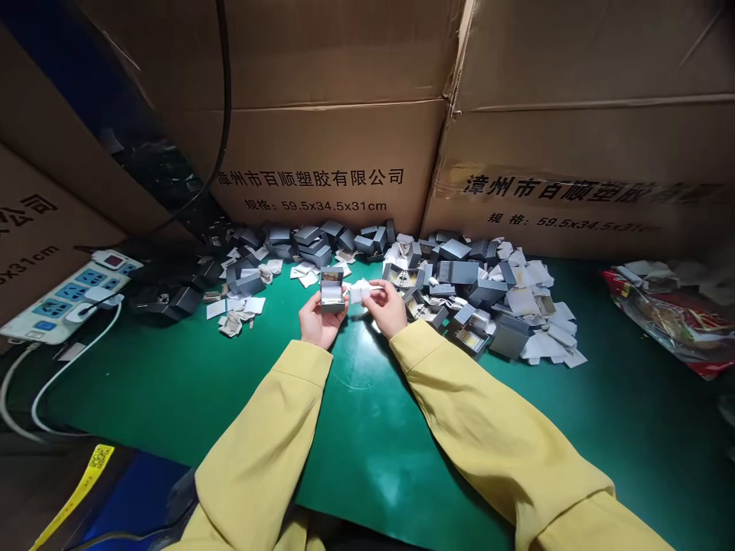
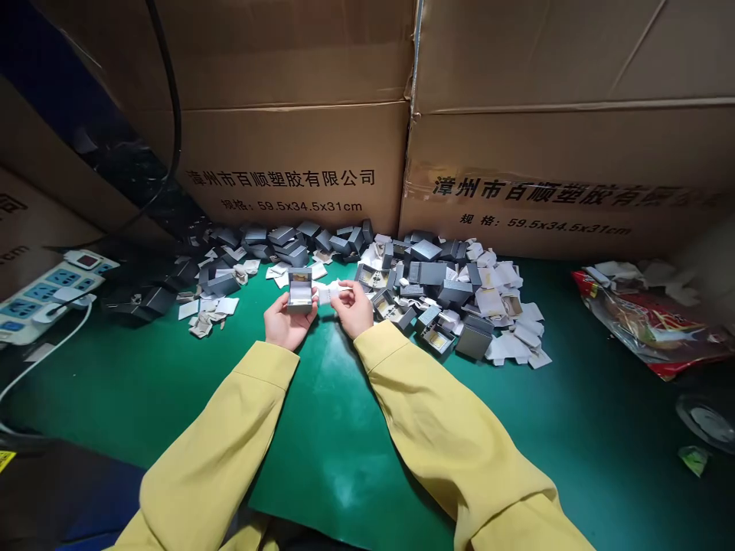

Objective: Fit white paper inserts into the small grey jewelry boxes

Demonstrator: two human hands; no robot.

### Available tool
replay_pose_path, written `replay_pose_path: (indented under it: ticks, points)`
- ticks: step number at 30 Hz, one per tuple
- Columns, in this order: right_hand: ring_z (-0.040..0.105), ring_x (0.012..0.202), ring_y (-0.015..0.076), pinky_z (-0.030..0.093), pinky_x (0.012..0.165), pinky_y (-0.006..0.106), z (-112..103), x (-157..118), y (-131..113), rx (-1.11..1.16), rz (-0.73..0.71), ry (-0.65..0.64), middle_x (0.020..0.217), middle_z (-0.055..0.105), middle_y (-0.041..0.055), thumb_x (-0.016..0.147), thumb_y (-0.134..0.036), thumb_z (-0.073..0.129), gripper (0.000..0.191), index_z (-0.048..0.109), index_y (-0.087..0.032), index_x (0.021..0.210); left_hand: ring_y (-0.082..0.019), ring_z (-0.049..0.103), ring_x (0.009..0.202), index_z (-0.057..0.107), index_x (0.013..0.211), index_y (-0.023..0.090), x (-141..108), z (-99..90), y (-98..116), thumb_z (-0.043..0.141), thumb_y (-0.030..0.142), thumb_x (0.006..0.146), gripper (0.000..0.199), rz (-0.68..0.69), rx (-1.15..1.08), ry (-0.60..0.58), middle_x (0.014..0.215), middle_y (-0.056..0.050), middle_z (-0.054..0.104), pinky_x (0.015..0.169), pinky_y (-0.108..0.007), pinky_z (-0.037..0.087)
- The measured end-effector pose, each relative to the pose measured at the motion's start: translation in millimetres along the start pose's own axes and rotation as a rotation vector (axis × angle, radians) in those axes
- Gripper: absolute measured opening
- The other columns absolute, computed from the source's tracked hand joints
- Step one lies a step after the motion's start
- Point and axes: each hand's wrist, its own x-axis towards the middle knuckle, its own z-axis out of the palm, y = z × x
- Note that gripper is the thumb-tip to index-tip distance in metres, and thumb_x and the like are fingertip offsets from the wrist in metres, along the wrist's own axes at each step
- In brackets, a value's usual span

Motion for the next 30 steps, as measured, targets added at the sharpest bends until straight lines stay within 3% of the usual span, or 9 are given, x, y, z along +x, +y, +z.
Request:
replay_pose_path:
  ticks: [6,12,23,30]
  points:
    - [0.059,0.073,0.0132,0.050,0.068,0.027,-5,-4,-12,-0.351,-0.412,0.147,0.086,0.065,0.0040,0.083,-0.028,0.049,0.016,0.061,-0.019,0.090,-0.020,0.065,0.077,0.059,0.099,0.008,-3,5.9,-7,0.048,0.022,0.081,0.025,-0.123,0.074,-0.042,0.087,-0.012,0.066,0.069,-0.032,0.055]
    - [0.060,0.082,0.0152,0.050,0.074,0.031,-12,1,-14,-0.501,-0.695,0.122,0.086,0.066,0.0042,0.085,-0.020,0.045,0.017,0.060,-0.021,0.093,-0.019,0.064,0.080,0.055,0.103,0.015,-7,8.1,-8,0.054,0.020,0.080,0.023,-0.206,0.219,-0.212,0.092,-0.007,0.065,0.072,-0.036,0.055]
    - [0.060,0.086,0.0148,0.051,0.077,0.030,-16,3,-8,-0.577,-0.766,0.052,0.091,0.065,0.0045,0.085,-0.018,0.047,0.021,0.063,-0.023,0.097,-0.015,0.062,0.077,0.053,0.103,0.019,-8,6.9,-12,0.057,0.021,0.079,0.024,-0.216,0.293,-0.200,0.092,-0.005,0.062,0.073,-0.036,0.054]
    - [0.059,0.074,0.0121,0.051,0.063,0.024,-20,3,-7,-0.635,-0.717,0.063,0.082,0.059,0.0034,0.085,-0.021,0.048,0.020,0.066,-0.024,0.092,-0.015,0.061,0.076,0.052,0.094,0.019,-12,6.3,-10,0.056,0.021,0.079,0.016,-0.225,0.309,-0.190,0.088,-0.004,0.061,0.070,-0.034,0.053]
